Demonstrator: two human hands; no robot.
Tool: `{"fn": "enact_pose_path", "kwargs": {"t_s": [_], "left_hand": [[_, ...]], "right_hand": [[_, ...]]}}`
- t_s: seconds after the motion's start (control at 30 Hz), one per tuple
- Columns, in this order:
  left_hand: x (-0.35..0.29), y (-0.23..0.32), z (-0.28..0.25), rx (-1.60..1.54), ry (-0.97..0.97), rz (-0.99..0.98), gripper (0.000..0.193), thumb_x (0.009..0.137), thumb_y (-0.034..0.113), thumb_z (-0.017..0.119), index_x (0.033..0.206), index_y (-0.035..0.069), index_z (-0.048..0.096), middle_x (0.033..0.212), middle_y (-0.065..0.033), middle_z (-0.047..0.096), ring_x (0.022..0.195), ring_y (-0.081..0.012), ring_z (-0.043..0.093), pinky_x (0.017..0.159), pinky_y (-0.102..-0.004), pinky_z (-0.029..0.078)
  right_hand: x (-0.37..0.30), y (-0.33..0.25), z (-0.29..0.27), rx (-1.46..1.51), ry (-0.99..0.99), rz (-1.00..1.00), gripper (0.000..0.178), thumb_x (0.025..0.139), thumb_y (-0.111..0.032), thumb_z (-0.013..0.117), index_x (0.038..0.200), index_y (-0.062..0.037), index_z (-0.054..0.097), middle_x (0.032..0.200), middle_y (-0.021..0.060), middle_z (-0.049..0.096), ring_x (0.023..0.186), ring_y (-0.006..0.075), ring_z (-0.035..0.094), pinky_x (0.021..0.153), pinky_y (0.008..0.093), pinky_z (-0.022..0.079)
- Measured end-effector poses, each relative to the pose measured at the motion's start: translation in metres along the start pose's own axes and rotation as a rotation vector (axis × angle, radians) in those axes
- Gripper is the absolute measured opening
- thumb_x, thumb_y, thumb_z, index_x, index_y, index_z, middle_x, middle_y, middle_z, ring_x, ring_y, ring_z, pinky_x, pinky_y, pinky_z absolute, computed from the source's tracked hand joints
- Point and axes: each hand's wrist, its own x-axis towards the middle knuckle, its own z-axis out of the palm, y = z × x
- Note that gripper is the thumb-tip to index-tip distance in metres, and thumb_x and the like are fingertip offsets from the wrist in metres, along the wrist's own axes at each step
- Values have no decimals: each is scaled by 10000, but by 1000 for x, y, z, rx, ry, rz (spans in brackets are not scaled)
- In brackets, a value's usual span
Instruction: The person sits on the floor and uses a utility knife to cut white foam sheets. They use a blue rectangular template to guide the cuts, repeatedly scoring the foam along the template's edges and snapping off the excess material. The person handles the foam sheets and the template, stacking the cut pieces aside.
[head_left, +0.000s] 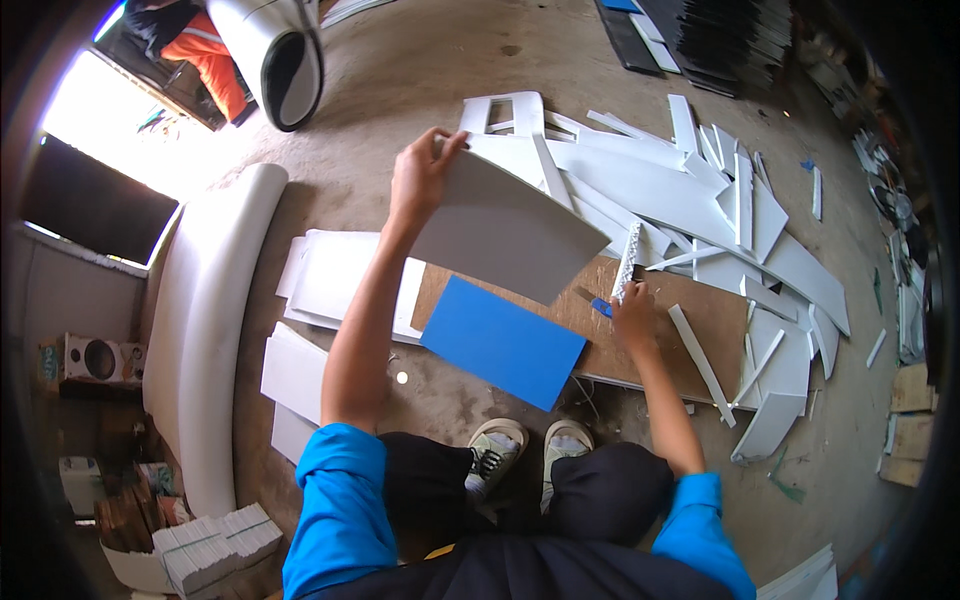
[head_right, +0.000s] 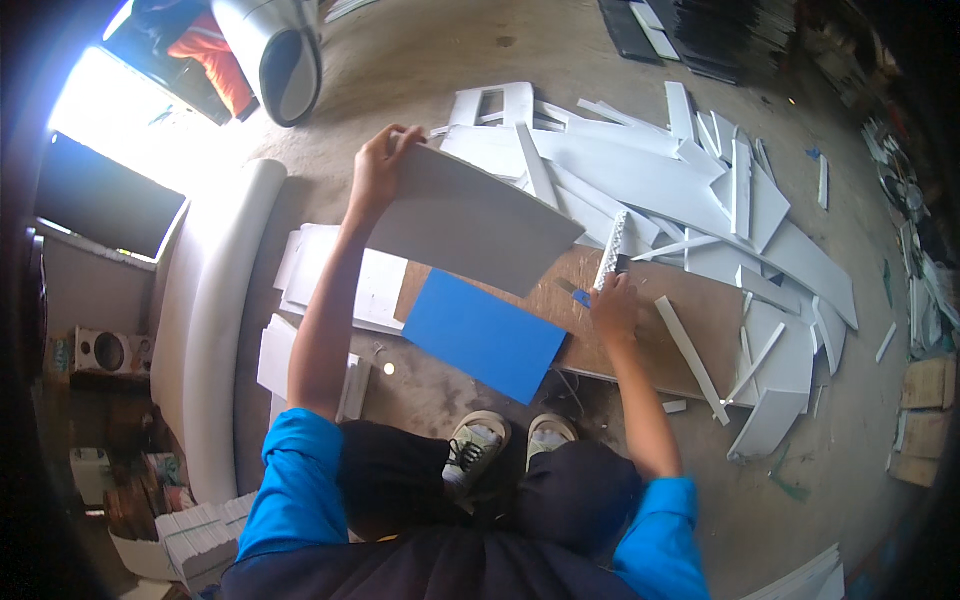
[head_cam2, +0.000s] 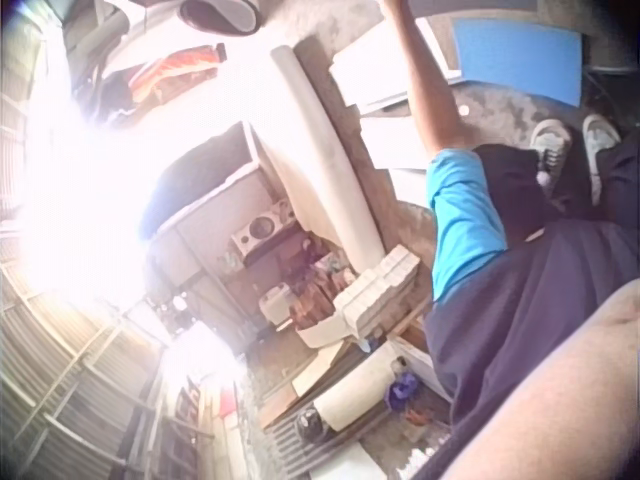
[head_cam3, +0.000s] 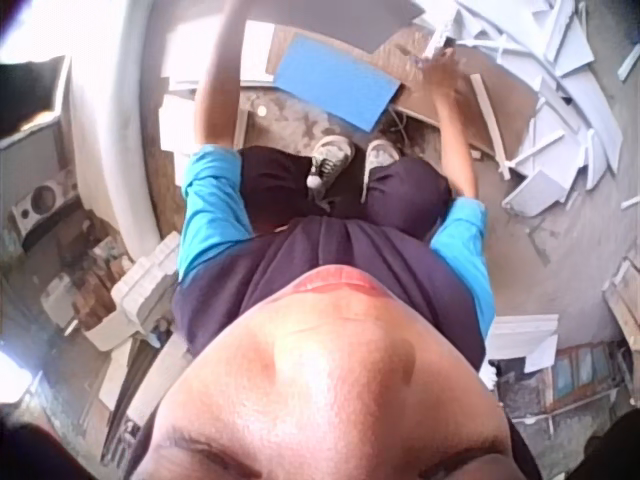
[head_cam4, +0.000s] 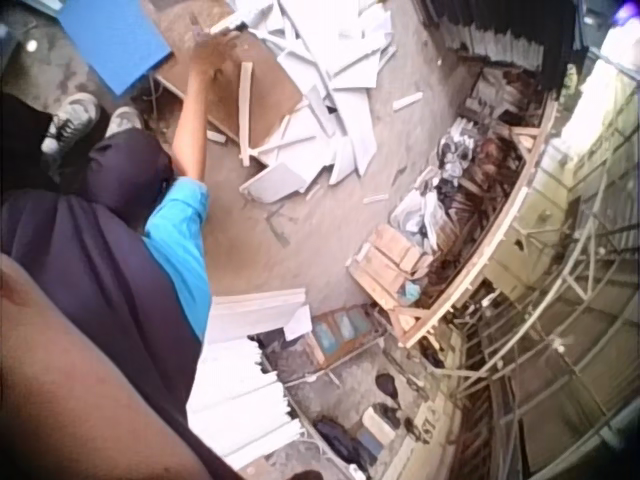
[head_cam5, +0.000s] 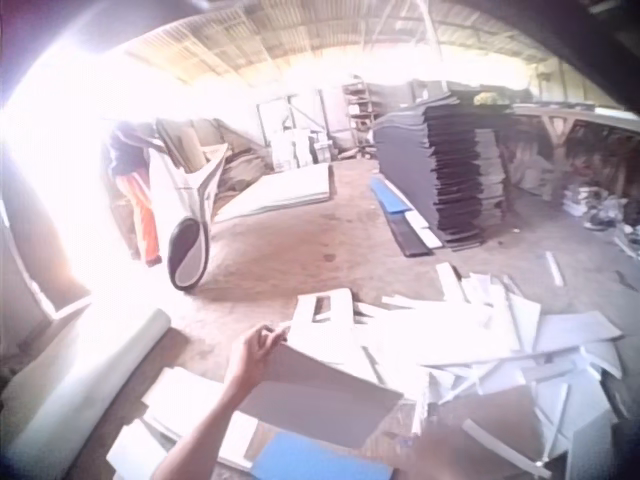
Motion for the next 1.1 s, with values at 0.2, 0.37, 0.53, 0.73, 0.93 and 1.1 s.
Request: {"fn": "enact_pose_path", "kwargs": {"t_s": [0.2,0.37,0.53,0.73,0.93,1.1], "left_hand": [[-44,-53,-67,-277,134,-314,495,909,450,413,936,-2,612,707,-61,597,641,-116,547,590,-255,445],[-113,-72,-135,-321,211,-523,523,910,469,385,992,0,604,859,-85,616,766,-151,576,686,-272,466],[-185,-76,-177,-374,298,-643,581,903,512,359,1033,-8,584,862,-99,614,788,-167,578,708,-301,475],[-286,-94,-214,-616,529,-704,613,876,557,374,1040,5,584,898,-82,609,811,-157,570,722,-291,475],[-365,-142,-195,-728,920,-555,537,914,490,333,1217,47,357,1146,-128,525,1097,-207,467,968,-371,303],[-410,-163,-165,-930,832,-663,695,844,609,370,1272,74,253,1285,-187,390,1187,-276,404,1005,-447,263]], "right_hand": [[44,-23,-21,1191,-208,202,446,911,-442,401,1114,-48,447,966,111,538,774,175,609,680,276,483],[34,-126,-78,1525,-453,26,508,914,-454,380,1192,-28,368,1068,145,500,908,222,570,820,334,460],[17,-205,-88,1394,-690,-166,454,891,-384,491,1208,-79,380,986,74,527,832,109,531,748,263,449],[-30,-282,-111,1275,-764,-231,318,883,-219,543,1141,-56,454,951,79,550,831,121,543,682,226,457],[-41,-328,-100,1397,-665,-115,272,895,-149,500,1132,-43,421,988,102,543,904,180,558,770,308,492],[-54,-356,-76,1554,-623,63,277,903,-92,443,1169,-53,373,1069,111,510,963,225,546,822,385,484]]}}
